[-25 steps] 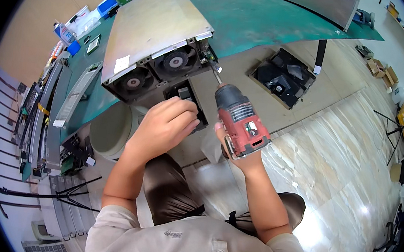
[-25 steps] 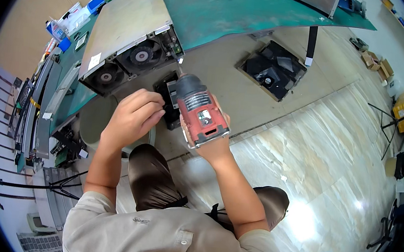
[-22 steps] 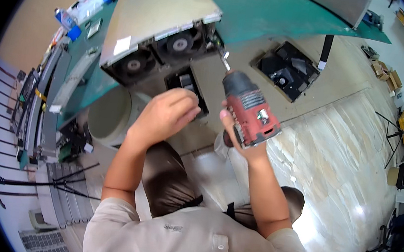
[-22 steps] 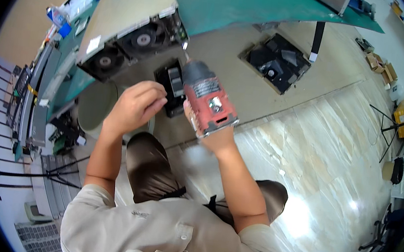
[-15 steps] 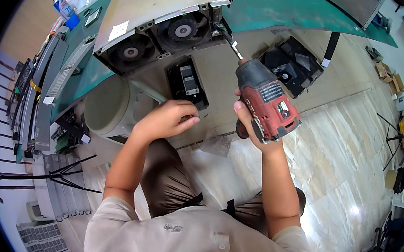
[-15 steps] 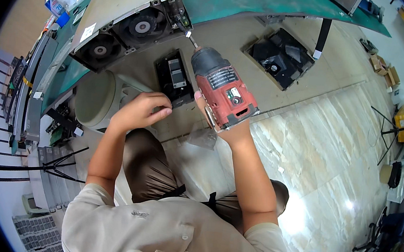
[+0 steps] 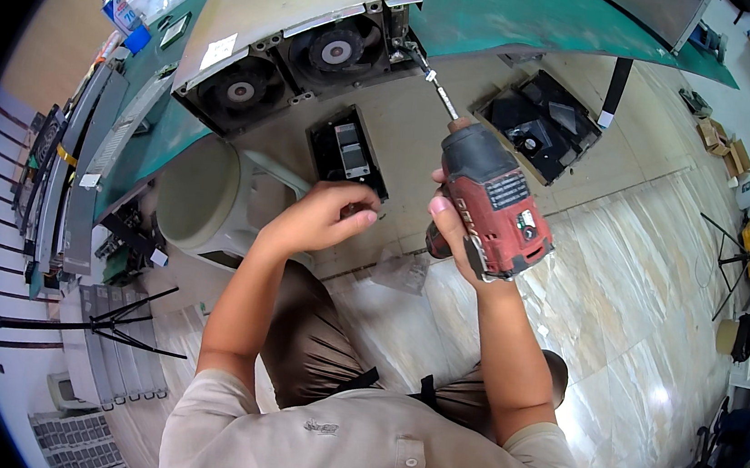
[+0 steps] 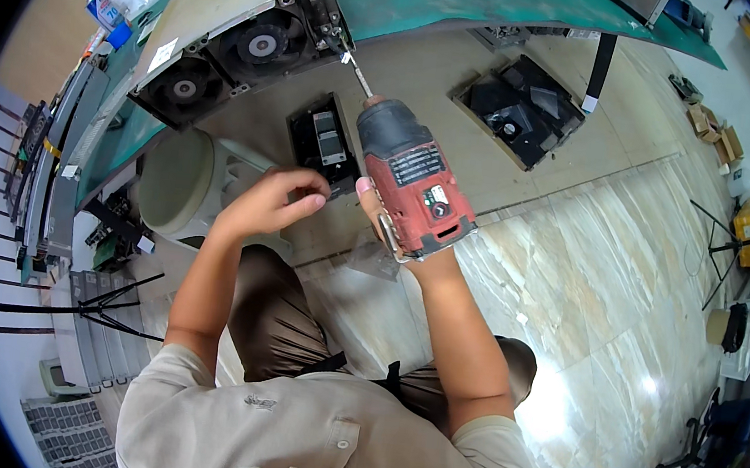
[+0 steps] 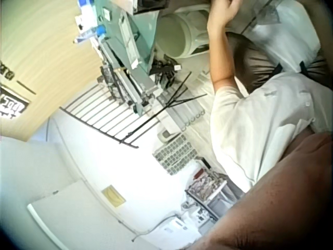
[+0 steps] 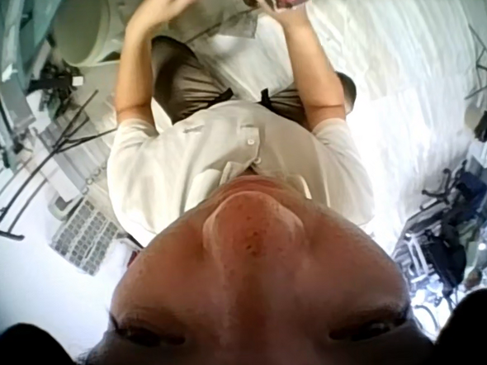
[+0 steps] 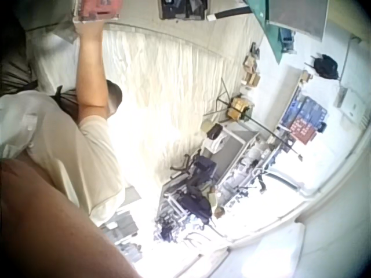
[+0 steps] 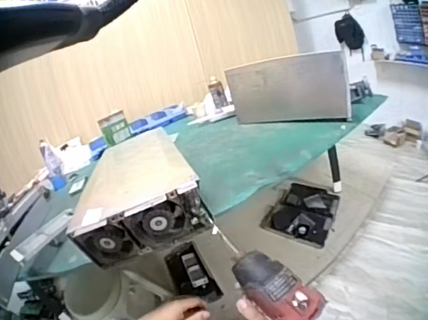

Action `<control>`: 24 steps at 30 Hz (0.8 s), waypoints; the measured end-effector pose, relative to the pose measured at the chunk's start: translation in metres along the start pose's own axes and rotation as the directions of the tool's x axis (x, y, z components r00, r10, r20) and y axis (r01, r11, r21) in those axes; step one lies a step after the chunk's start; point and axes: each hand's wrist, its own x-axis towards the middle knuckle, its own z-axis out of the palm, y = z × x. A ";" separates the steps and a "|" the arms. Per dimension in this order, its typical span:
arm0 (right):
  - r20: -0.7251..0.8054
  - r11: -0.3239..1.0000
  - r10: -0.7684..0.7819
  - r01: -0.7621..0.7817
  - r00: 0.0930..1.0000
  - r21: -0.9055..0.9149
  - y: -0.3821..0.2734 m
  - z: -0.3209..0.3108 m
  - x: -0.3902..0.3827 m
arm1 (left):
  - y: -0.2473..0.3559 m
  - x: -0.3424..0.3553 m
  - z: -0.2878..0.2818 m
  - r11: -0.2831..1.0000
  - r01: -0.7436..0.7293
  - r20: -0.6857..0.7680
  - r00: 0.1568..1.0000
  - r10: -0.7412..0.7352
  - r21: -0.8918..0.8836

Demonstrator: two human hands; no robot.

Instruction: The person removes a small circuit board from a metal enclosure by hand, uses a power drill to remove screws from the housing, and places the hardware into a small plastic bag.

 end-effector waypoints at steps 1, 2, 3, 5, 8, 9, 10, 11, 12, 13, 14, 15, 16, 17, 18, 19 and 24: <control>0.041 0.996 0.043 -0.047 0.998 0.081 -0.004 -0.008 0.002 | -0.010 0.005 0.003 0.999 0.029 -0.005 1.000 -0.029 -0.039; 0.065 0.990 0.076 -0.083 0.995 0.117 -0.002 -0.013 -0.002 | -0.022 0.012 0.008 0.995 0.058 -0.008 0.998 -0.058 -0.079; 0.089 0.981 0.106 -0.119 0.990 0.151 -0.002 -0.019 -0.006 | -0.040 0.020 0.013 0.984 0.089 -0.001 0.996 -0.090 -0.155; 0.138 0.970 0.137 -0.161 0.981 0.182 0.003 -0.028 -0.012 | -0.070 0.029 0.021 0.979 0.138 0.049 0.990 -0.132 -0.149; 0.231 0.961 0.176 -0.218 0.957 0.169 0.002 -0.060 -0.017 | -0.146 0.055 0.052 0.965 0.239 0.175 0.960 -0.218 -0.111; 0.238 0.956 0.191 -0.235 0.952 0.174 0.002 -0.070 -0.021 | -0.172 0.064 0.068 0.943 0.315 0.216 0.933 -0.287 -0.105; 0.211 0.936 0.210 -0.259 0.955 0.238 0.003 -0.077 -0.025 | -0.198 0.069 0.085 0.915 0.392 0.265 0.896 -0.357 -0.094; 0.186 0.911 0.228 -0.277 0.956 0.305 0.004 -0.083 -0.029 | -0.221 0.074 0.100 0.875 0.483 0.262 0.849 -0.458 -0.037; 0.175 0.916 0.222 -0.266 0.959 0.299 0.008 -0.091 -0.034 | -0.245 0.076 0.115 0.824 0.565 0.253 0.794 -0.552 0.025; 0.163 0.914 0.199 -0.243 0.966 0.324 0.011 -0.095 -0.037 | -0.279 0.063 0.127 0.780 0.625 0.185 0.768 -0.614 -0.005; 0.149 0.918 0.181 -0.221 0.972 0.329 0.015 -0.101 -0.041 | -0.305 0.049 0.140 0.764 0.641 0.149 0.750 -0.645 0.079; 0.134 0.919 0.167 -0.204 0.977 0.337 0.020 -0.104 -0.046 | -0.327 0.035 0.155 0.744 0.647 0.113 0.737 -0.666 0.165; 0.128 0.919 0.177 -0.210 0.976 0.333 0.025 -0.109 -0.051 | -0.341 0.023 0.176 0.722 0.647 0.090 0.726 -0.681 0.246; 0.121 0.916 0.206 -0.235 0.971 0.327 0.031 -0.114 -0.058 | -0.345 0.018 0.203 0.680 0.693 0.050 0.691 -0.721 0.238; 0.108 0.905 0.240 -0.263 0.965 0.334 0.036 -0.119 -0.066 | -0.344 0.009 0.234 0.634 0.739 0.012 0.649 -0.761 0.226; 0.093 0.891 0.275 -0.290 0.957 0.349 0.041 -0.122 -0.076 | -0.341 -0.002 0.265 0.584 0.783 -0.024 0.602 -0.798 0.215; 0.058 0.885 0.311 -0.311 0.949 0.346 0.073 -0.133 -0.119 | -0.337 -0.026 0.338 0.447 0.853 -0.168 0.499 -0.850 0.272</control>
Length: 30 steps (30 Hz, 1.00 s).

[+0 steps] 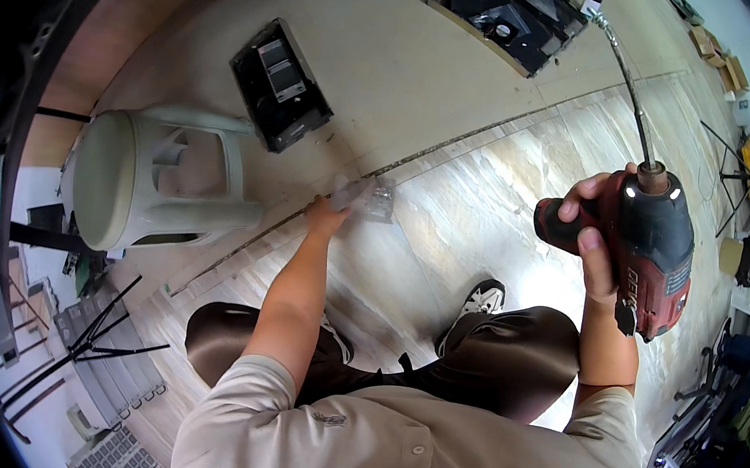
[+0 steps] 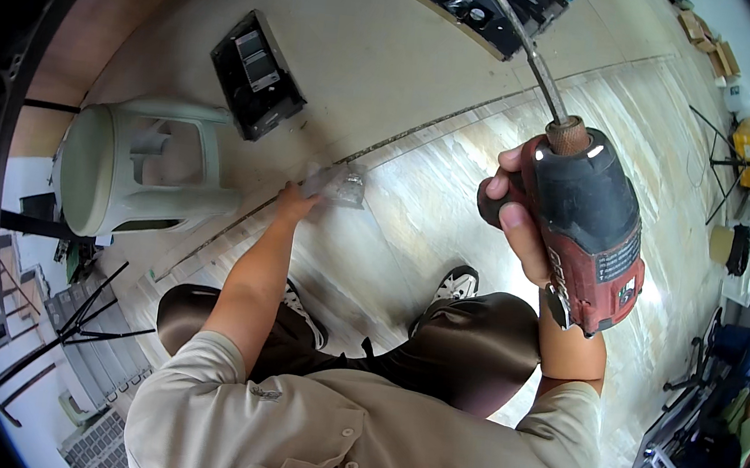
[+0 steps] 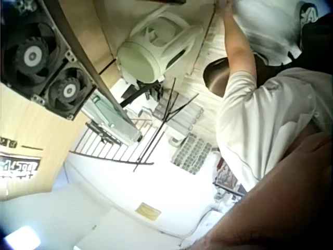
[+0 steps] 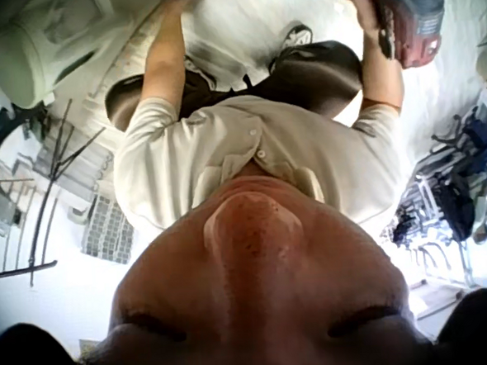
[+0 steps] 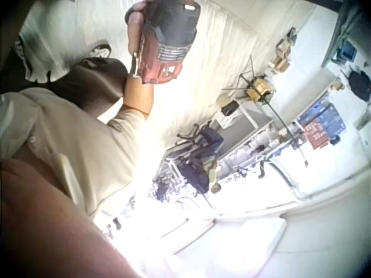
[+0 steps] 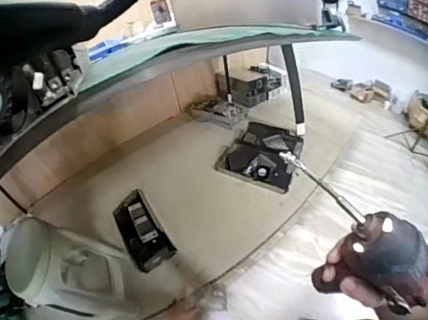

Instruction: The person removes a small circuit board from a metal enclosure by hand, uses a power drill to remove screws from the housing, and places the hardware into a small plastic bag.

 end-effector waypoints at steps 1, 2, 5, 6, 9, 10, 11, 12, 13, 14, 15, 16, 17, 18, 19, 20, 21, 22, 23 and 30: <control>0.013 1.000 0.022 -0.022 1.000 0.005 0.004 -0.002 -0.004 | -0.011 0.003 0.011 1.000 -0.010 -0.064 0.998 0.009 -0.006; 0.024 0.999 0.044 -0.044 0.999 0.007 0.009 -0.005 -0.008 | -0.023 0.006 0.022 1.000 -0.020 -0.126 0.992 0.019 -0.011; -0.044 0.981 0.088 -0.079 0.995 0.178 0.013 0.001 -0.013 | -0.024 0.018 0.032 0.978 -0.056 -0.050 0.998 0.047 -0.200; -0.030 0.973 0.131 -0.123 0.991 0.193 0.014 0.001 -0.014 | -0.025 0.023 0.034 0.967 -0.062 -0.039 0.998 0.054 -0.245; -0.038 0.941 0.268 -0.254 0.963 0.223 0.007 0.007 -0.011 | -0.030 0.040 0.049 0.941 -0.088 -0.064 0.995 0.071 -0.325; -0.031 0.933 0.295 -0.280 0.955 0.228 0.005 0.008 -0.010 | -0.035 0.045 0.056 0.945 -0.102 -0.112 0.991 0.070 -0.311; -0.017 0.917 0.316 -0.300 0.949 0.264 0.007 0.009 -0.009 | -0.044 0.049 0.060 0.948 -0.113 -0.161 0.985 0.067 -0.297; -0.014 0.931 0.293 -0.282 0.956 0.233 0.010 0.007 -0.011 | -0.035 0.047 0.063 0.945 -0.137 -0.208 0.975 0.077 -0.295; -0.017 0.944 0.272 -0.263 0.962 0.199 0.012 0.005 -0.013 | -0.020 0.039 0.064 0.942 -0.166 -0.252 0.963 0.092 -0.292; -0.017 0.956 0.249 -0.242 0.968 0.167 0.014 0.003 -0.015 | -0.006 0.033 0.062 0.937 -0.194 -0.297 0.949 0.105 -0.289; -0.011 0.966 0.226 -0.223 0.974 0.132 0.015 0.002 -0.015 | -0.004 0.029 0.059 0.944 -0.182 -0.262 0.959 0.108 -0.277; -0.002 0.970 0.220 -0.218 0.976 0.110 0.016 0.000 -0.017 | 0.000 0.026 0.057 0.949 -0.170 -0.227 0.968 0.110 -0.265; 0.007 0.974 0.211 -0.211 0.977 0.087 0.018 -0.001 -0.018 | 0.004 0.025 0.054 0.955 -0.159 -0.191 0.975 0.112 -0.252; 0.025 0.977 0.201 -0.202 0.979 0.071 0.019 -0.002 -0.018 | 0.001 0.026 0.053 0.942 -0.154 -0.131 0.984 0.120 -0.297; 0.024 0.970 0.220 -0.221 0.975 0.098 0.019 0.001 -0.018 | -0.001 0.028 0.052 0.928 -0.147 -0.070 0.989 0.130 -0.343; 0.028 0.966 0.225 -0.227 0.974 0.123 0.018 0.003 -0.017 | -0.004 0.029 0.052 0.912 -0.136 -0.010 0.990 0.143 -0.388; 0.028 0.962 0.232 -0.234 0.972 0.142 0.016 0.005 -0.017 | 0.000 0.027 0.050 0.911 -0.177 -0.026 0.983 0.181 -0.373; 0.026 0.959 0.224 -0.226 0.974 0.169 0.017 0.004 -0.018 | 0.010 0.025 0.043 0.912 -0.220 -0.043 0.975 0.219 -0.347; 0.030 0.947 0.248 -0.249 0.968 0.200 0.017 0.002 -0.020 | 0.020 0.023 0.036 0.911 -0.260 -0.060 0.965 0.254 -0.321; 0.233 0.967 0.252 -0.233 0.939 -0.107 0.041 -0.021 -0.025 | 0.155 -0.022 -0.130 0.468 -0.884 -0.276 0.444 0.852 0.022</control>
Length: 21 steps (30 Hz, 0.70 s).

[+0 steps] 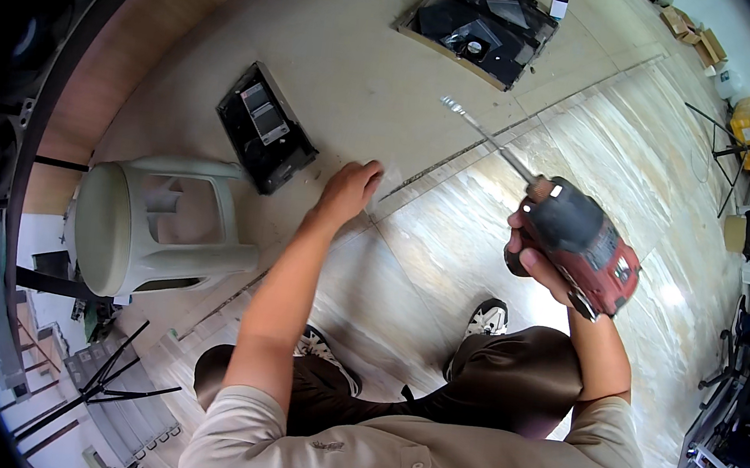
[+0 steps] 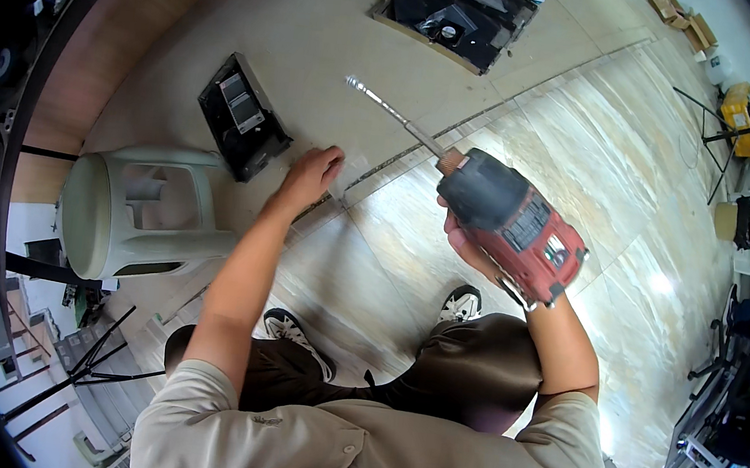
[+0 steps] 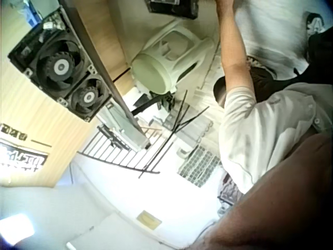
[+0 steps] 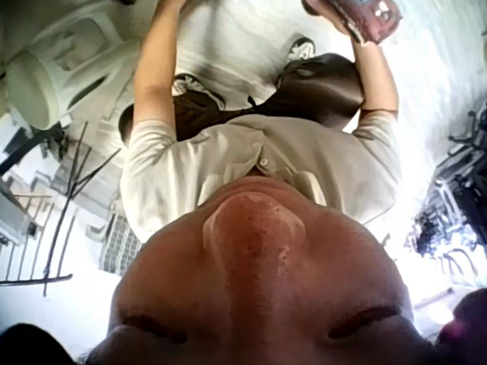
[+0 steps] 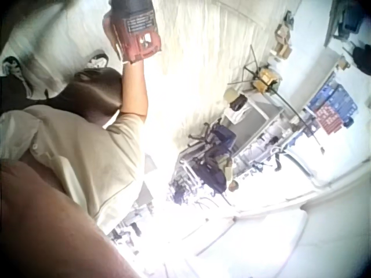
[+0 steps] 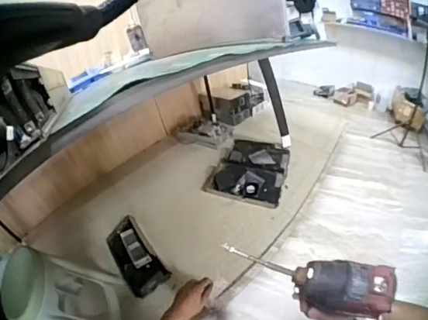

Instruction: The person removes a small circuit board from a metal enclosure by hand, uses a power drill to remove screws from the housing, and places the hardware into a small plastic bag.

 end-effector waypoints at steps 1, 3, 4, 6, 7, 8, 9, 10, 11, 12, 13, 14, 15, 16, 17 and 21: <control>0.015 0.999 0.009 -0.008 1.000 -0.047 0.007 0.000 0.001 | 0.019 0.011 -0.025 0.999 -0.040 0.062 0.997 0.042 -0.032; 0.021 0.994 -0.055 0.057 0.998 -0.092 0.005 0.005 0.011 | 0.046 0.020 -0.070 0.980 -0.197 0.026 0.980 0.198 -0.016; 0.015 0.976 -0.031 0.034 0.999 -0.214 0.014 0.004 0.008 | 0.059 0.024 -0.089 0.960 -0.281 0.011 0.960 0.281 -0.013; -0.011 0.948 0.045 -0.047 0.999 -0.315 0.036 0.002 -0.001 | 0.090 0.025 -0.125 0.946 -0.321 0.000 0.947 0.322 0.050; -0.022 0.949 0.101 -0.103 0.995 -0.297 0.039 0.003 -0.003 | 0.103 0.022 -0.138 0.937 -0.339 -0.002 0.940 0.340 0.082; -0.035 0.947 0.155 -0.158 0.987 -0.278 0.042 0.004 -0.005 | 0.113 0.020 -0.148 0.930 -0.349 0.002 0.936 0.351 0.117; -0.017 0.950 0.210 -0.208 0.978 -0.234 0.037 0.006 -0.004 | 0.121 0.016 -0.156 0.923 -0.352 0.007 0.935 0.356 0.154; 0.000 0.951 0.212 -0.207 0.977 -0.230 0.036 0.007 -0.003 | 0.128 0.013 -0.163 0.915 -0.357 0.007 0.932 0.362 0.188; 0.016 0.953 0.214 -0.205 0.977 -0.225 0.034 0.009 -0.002 | 0.135 0.009 -0.170 0.899 -0.381 0.023 0.923 0.385 0.216; 0.029 0.954 0.216 -0.204 0.976 -0.220 0.033 0.009 -0.001 | 0.142 0.006 -0.174 0.882 -0.406 0.042 0.912 0.409 0.241; 0.043 0.957 0.183 -0.168 0.982 -0.237 0.032 0.010 0.000 | 0.148 0.004 -0.177 0.863 -0.432 0.061 0.900 0.432 0.263; 0.053 0.955 0.168 -0.149 0.984 -0.257 0.033 0.010 0.001 | 0.153 0.003 -0.178 0.857 -0.444 0.069 0.894 0.443 0.262; 0.066 0.952 0.154 -0.130 0.986 -0.278 0.033 0.011 0.002 | 0.156 0.000 -0.179 0.852 -0.455 0.074 0.889 0.452 0.261; 0.078 0.948 0.139 -0.110 0.987 -0.298 0.034 0.012 0.003 | 0.158 -0.002 -0.178 0.847 -0.466 0.080 0.884 0.461 0.258; 0.078 0.947 0.163 -0.134 0.984 -0.293 0.034 0.013 0.003 | 0.159 -0.002 -0.178 0.851 -0.463 0.062 0.884 0.463 0.247; 0.092 0.949 0.264 -0.241 0.960 -0.205 0.023 0.018 0.004 | 0.154 -0.005 -0.171 0.861 -0.465 0.018 0.881 0.472 0.207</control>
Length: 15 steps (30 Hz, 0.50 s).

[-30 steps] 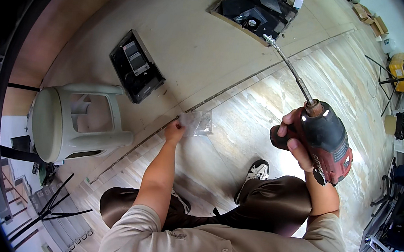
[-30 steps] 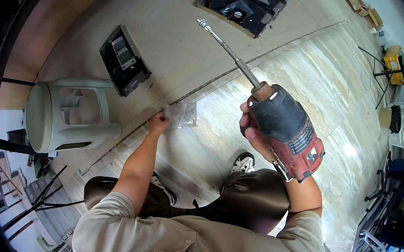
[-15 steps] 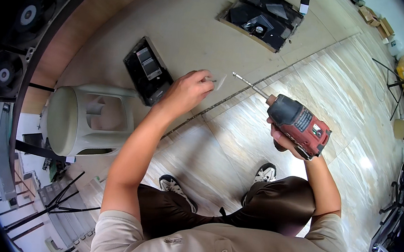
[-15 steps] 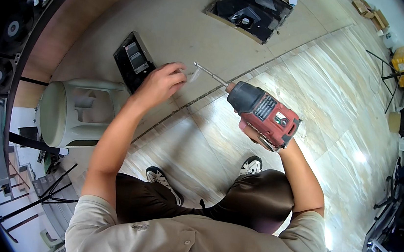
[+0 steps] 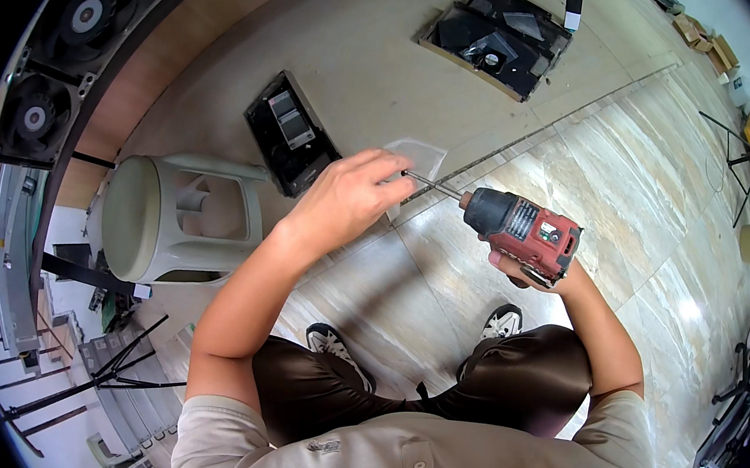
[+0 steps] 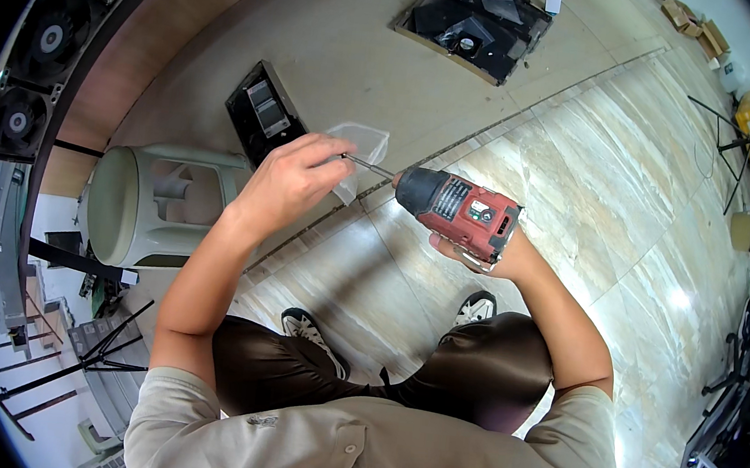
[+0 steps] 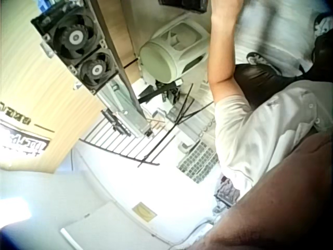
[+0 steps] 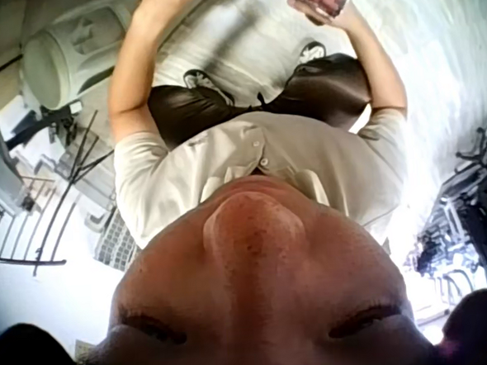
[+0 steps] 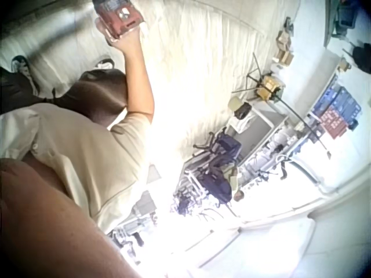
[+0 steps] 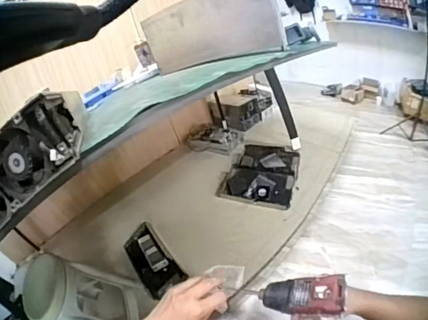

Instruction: The person removes a small circuit board from a metal enclosure by hand, uses a power drill to remove screws from the housing, and places the hardware into a small plastic bag.

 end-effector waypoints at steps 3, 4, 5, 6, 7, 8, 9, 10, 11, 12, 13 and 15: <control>-0.018 0.992 -0.088 0.087 0.996 -0.090 0.008 0.001 -0.001 | -0.004 -0.004 0.008 1.000 0.001 -0.039 0.999 -0.002 -0.030; -0.016 0.991 -0.111 0.110 0.994 -0.080 0.010 -0.002 -0.001 | -0.007 -0.003 0.007 1.000 0.003 -0.060 0.998 -0.005 -0.028; -0.013 0.989 -0.131 0.130 0.991 -0.068 0.013 -0.003 -0.002 | -0.010 -0.006 0.005 1.000 0.013 -0.043 0.999 -0.014 -0.028; -0.013 0.987 -0.152 0.151 0.988 -0.056 0.016 -0.006 -0.003 | -0.011 -0.006 0.002 0.999 0.021 -0.030 0.999 -0.021 -0.026; -0.025 0.974 -0.226 0.225 0.974 -0.029 0.004 -0.006 0.002 | -0.013 -0.010 -0.001 0.999 0.036 -0.018 0.999 -0.037 -0.018; -0.082 0.913 -0.407 0.407 0.910 -0.019 -0.009 -0.009 0.006 | -0.013 -0.015 -0.002 0.999 0.036 -0.023 0.999 -0.037 -0.019; -0.114 0.923 -0.378 0.383 0.919 0.022 -0.021 -0.011 0.003 | -0.011 -0.018 -0.005 0.999 0.045 0.010 0.999 -0.045 -0.009; -0.117 0.911 -0.387 0.399 0.915 0.107 -0.036 -0.014 0.002 | -0.009 -0.024 -0.007 0.997 0.077 0.024 0.997 -0.077 -0.022; -0.120 0.891 -0.395 0.411 0.911 0.193 -0.051 -0.017 0.002 | -0.006 -0.030 -0.009 0.993 0.110 0.038 0.993 -0.109 -0.035; -0.151 0.882 -0.347 0.377 0.926 0.283 -0.063 -0.018 -0.002 | -0.001 -0.032 -0.012 0.990 0.140 0.025 0.990 -0.139 -0.016; -0.243 0.873 -0.280 0.352 0.929 0.338 -0.102 -0.013 -0.005 | 0.001 -0.040 -0.011 0.981 0.194 0.035 0.981 -0.193 -0.019; -0.277 0.895 -0.408 0.442 0.870 0.067 -0.145 -0.016 0.002 | 0.004 -0.055 -0.005 0.959 0.281 0.048 0.959 -0.279 -0.038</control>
